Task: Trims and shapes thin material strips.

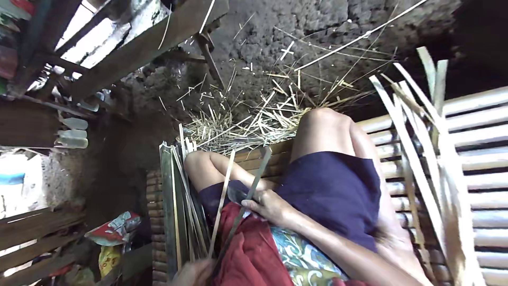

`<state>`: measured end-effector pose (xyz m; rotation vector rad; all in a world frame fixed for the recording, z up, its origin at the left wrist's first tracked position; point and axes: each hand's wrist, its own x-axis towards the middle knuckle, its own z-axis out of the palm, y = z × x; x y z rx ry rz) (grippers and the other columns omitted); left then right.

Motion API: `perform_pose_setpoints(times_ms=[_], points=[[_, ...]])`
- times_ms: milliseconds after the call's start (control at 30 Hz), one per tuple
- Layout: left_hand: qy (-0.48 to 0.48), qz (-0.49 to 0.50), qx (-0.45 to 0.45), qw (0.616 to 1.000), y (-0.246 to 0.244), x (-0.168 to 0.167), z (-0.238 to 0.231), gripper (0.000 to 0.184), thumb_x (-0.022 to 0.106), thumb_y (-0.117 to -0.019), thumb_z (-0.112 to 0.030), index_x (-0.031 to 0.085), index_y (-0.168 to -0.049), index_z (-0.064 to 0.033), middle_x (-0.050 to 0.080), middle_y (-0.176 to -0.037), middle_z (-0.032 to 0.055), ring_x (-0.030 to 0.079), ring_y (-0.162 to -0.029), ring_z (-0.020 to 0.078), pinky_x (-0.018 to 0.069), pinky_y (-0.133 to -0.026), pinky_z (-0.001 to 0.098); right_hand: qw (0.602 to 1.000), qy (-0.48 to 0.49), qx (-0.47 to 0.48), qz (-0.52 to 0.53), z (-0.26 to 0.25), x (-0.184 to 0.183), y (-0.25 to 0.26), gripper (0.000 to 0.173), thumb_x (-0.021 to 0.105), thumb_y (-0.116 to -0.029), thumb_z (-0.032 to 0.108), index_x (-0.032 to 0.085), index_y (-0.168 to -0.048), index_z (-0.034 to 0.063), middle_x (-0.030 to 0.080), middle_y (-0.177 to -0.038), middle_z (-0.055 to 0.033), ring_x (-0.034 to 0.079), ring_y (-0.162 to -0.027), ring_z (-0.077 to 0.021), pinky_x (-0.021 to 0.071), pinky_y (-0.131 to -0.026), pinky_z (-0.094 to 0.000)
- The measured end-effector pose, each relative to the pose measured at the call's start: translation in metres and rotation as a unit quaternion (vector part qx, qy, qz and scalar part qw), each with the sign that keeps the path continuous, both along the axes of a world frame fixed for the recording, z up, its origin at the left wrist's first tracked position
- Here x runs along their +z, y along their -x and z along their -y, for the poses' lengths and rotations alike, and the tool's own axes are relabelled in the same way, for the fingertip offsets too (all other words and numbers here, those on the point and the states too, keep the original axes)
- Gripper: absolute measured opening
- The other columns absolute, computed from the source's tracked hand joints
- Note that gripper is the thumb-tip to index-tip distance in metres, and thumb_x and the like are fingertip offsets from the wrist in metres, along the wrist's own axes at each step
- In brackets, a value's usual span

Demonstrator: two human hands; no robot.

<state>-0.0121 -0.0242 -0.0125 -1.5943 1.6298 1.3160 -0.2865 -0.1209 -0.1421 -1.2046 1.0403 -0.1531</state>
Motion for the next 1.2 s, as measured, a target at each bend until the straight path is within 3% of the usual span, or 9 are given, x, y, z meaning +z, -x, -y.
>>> perform_pose_setpoints(times_ms=[67,133,200,267,400,567,733,900,1200], points=[[0.268,-0.184,0.067,0.943,0.043,-0.015,0.039,0.029,0.054,-0.1033,-0.010,0.068,-0.125,0.0034,0.074,-0.108,0.0136,0.072,-0.093,0.0150,0.0595,-0.087,0.0319,0.999,0.025,0.026,-0.017,-0.009,0.011,0.002,0.050,0.048,-0.1083,0.041,0.068,-0.096,-0.0030,0.066,-0.080,-0.0126,0.064,-0.074,-0.0255,0.0513,-0.076,-0.0478],[0.360,-0.268,0.098,0.888,0.098,-0.019,0.080,0.042,0.059,-0.1004,-0.012,0.057,-0.136,0.0114,0.068,-0.123,0.0215,0.069,-0.112,0.0196,0.0554,-0.098,0.0319,0.995,0.084,0.031,-0.033,-0.020,0.027,0.004,0.054,0.049,-0.1074,0.041,0.066,-0.092,-0.0074,0.067,-0.081,-0.0215,0.067,-0.080,-0.0379,0.0494,-0.077,-0.0571],[0.287,-0.335,0.141,0.886,0.141,-0.027,0.105,0.056,0.058,-0.1013,-0.016,0.043,-0.147,0.0112,0.063,-0.132,0.0204,0.066,-0.116,0.0177,0.0532,-0.100,0.0308,0.984,0.171,0.015,-0.046,-0.033,0.042,0.007,0.054,0.052,-0.1055,0.040,0.065,-0.085,-0.0083,0.065,-0.078,-0.0263,0.068,-0.080,-0.0456,0.0501,-0.072,-0.0619],[0.192,-0.435,0.237,0.847,0.169,-0.036,0.110,0.040,0.057,-0.1013,-0.007,0.053,-0.137,0.0096,0.070,-0.106,0.0080,0.068,-0.087,0.0066,0.0578,-0.081,0.0224,0.971,0.236,-0.010,-0.034,-0.045,0.048,0.013,0.051,0.058,-0.1013,0.039,0.064,-0.079,-0.0055,0.064,-0.071,-0.0243,0.068,-0.072,-0.0448,0.0502,-0.063,-0.0607],[0.070,-0.522,0.343,0.778,0.172,-0.033,0.107,0.020,0.052,-0.1019,-0.001,0.065,-0.117,0.0040,0.071,-0.085,-0.0009,0.063,-0.063,0.0017,0.0554,-0.058,0.0175,0.984,0.160,-0.071,-0.035,-0.045,0.046,0.055,0.046,0.070,-0.0938,0.043,0.070,-0.105,-0.0019,0.068,-0.079,-0.0219,0.068,-0.075,-0.0428,0.0515,-0.067,-0.0649],[0.074,-0.529,0.357,0.766,0.163,-0.032,0.100,0.014,0.058,-0.1006,-0.003,0.071,-0.107,-0.0017,0.072,-0.082,-0.0028,0.067,-0.068,0.0032,0.0593,-0.064,0.0200,0.925,0.264,-0.253,0.103,-0.031,0.031,0.093,0.033,0.059,-0.1002,0.036,0.076,-0.110,0.0090,0.066,-0.085,0.0079,0.059,-0.077,0.0064,0.0495,-0.071,-0.0132],[0.086,-0.526,0.381,0.755,0.166,-0.034,0.096,0.012,0.058,-0.1004,-0.003,0.071,-0.100,-0.0017,0.069,-0.076,-0.0014,0.062,-0.059,0.0005,0.0548,-0.055,0.0159,0.896,0.011,-0.190,0.401,-0.011,0.051,0.096,0.048,0.040,-0.1070,0.049,0.045,-0.148,0.0241,0.067,-0.086,0.0084,0.058,-0.057,0.0019,0.0520,-0.051,-0.0139],[0.102,-0.522,0.397,0.748,0.168,-0.035,0.092,0.010,0.060,-0.0995,-0.004,0.069,-0.097,-0.0040,0.068,-0.073,-0.0018,0.060,-0.054,-0.0003,0.0530,-0.050,0.0147,0.828,-0.177,-0.159,0.508,-0.011,0.059,0.085,0.072,0.040,-0.0810,0.088,0.059,-0.088,0.0188,0.052,-0.060,0.0107,0.054,-0.044,0.0027,0.0464,-0.041,-0.0128],[0.120,-0.525,0.400,0.742,0.168,-0.038,0.090,0.014,0.062,-0.1004,-0.007,0.073,-0.110,-0.0059,0.069,-0.077,0.0001,0.059,-0.055,-0.0008,0.0514,-0.050,0.0137,0.800,-0.197,-0.128,0.552,-0.011,0.050,0.078,0.068,0.041,-0.0874,0.083,0.059,-0.083,0.0180,0.050,-0.058,0.0124,0.054,-0.046,0.0037,0.0465,-0.043,-0.0122]])
